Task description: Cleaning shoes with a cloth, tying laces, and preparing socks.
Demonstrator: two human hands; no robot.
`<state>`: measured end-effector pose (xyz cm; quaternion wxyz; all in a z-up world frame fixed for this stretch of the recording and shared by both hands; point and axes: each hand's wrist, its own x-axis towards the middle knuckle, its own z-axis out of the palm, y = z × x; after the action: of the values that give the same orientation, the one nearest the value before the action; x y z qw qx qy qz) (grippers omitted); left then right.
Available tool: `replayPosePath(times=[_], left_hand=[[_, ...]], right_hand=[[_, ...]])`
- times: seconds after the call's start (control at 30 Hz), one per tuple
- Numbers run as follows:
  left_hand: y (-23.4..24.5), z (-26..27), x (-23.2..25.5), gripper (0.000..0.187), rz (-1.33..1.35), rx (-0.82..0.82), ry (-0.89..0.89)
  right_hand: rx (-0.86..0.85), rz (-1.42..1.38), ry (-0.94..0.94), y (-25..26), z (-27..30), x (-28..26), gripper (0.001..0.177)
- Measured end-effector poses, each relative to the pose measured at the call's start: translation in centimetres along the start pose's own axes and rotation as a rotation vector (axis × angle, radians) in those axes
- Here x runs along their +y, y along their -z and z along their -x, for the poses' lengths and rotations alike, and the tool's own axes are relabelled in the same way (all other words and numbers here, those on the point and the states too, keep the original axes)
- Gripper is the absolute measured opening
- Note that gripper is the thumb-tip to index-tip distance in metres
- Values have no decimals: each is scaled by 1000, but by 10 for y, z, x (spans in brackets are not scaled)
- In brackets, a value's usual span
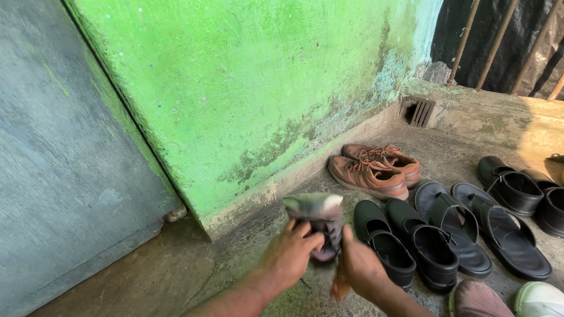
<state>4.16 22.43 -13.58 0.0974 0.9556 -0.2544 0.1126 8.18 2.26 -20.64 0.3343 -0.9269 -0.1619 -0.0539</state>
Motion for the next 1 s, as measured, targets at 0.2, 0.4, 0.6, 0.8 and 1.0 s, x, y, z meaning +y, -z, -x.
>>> replayPosePath(times=[0.2,0.4,0.6,0.8,1.0], left_hand=[[11,-2,14,19,135,-173,156],[32,-10,-1,35,-153,498,-278],[52,-15,-5,37,-226,584,-368],[47,-11,2,25,-189,487,-301],[10,-14,11,12,188,122,201]], right_hand=[[-119,-58,-23,-4,-6,19,55],[181,-266,54,61,-24,-30,30],[313,-121,431,78,-38,-42,46],[31,124,84,74,-29,-40,47],[-351,-189,92,71,-16,17,47]])
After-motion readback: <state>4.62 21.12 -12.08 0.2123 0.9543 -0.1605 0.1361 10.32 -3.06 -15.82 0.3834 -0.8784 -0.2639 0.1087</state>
